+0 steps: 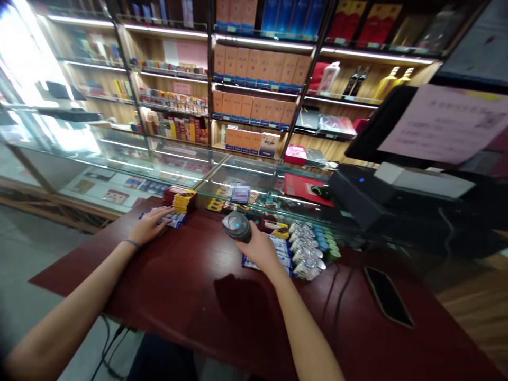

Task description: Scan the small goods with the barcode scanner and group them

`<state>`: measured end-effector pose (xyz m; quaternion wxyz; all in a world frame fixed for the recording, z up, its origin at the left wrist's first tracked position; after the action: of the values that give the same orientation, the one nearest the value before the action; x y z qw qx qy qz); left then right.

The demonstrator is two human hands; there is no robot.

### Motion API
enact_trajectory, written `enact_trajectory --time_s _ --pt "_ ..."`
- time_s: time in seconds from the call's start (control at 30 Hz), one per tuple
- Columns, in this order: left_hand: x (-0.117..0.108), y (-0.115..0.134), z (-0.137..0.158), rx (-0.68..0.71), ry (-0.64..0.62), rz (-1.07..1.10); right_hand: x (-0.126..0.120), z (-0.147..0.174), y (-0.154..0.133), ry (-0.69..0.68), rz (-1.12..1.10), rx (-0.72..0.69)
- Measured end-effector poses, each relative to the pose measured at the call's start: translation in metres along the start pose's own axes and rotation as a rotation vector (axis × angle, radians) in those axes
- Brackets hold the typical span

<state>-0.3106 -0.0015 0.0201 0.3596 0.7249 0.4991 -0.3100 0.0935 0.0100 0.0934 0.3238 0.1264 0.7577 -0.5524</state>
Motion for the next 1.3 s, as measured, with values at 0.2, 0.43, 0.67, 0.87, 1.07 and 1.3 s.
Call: enact_trajectory --time_s 0.2,0.43,0.67,0.87,1.07,1.3 --pt "0.005 0.066 -0.032 0.094 0.084 0.040 -0.047 0.003 0.009 0.090 -0.003 -0.009" --pt "0.050 0.179 -0.070 0.241 0.059 0.198 -0.101 0.018 0.013 0.137 -0.073 0.028" --pt "0.108 0.285 -0.082 0.358 -0.064 0.380 -0.139 0.037 0.023 0.190 -0.244 0.120" --pt "0.144 0.335 -0.084 0.442 -0.153 0.300 -0.164 0.049 0.037 0.248 -0.302 0.159" --pt "0.163 0.342 -0.080 0.418 -0.227 0.223 -0.174 0.053 0.044 0.290 -0.353 0.157" --pt "0.139 0.334 -0.087 0.260 -0.161 0.345 -0.170 0.048 0.040 0.326 -0.373 0.146"
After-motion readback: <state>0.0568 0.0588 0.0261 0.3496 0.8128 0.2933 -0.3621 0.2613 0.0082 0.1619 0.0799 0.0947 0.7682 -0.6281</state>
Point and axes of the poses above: each hand's wrist, its own z-axis away from the middle knuckle, its own x-axis out of the palm, y = z × x, the point moved 7 cm from there along -z, towards the middle knuckle, and after that the axes turned 9 degrees about -z, right-handed, at the moved point
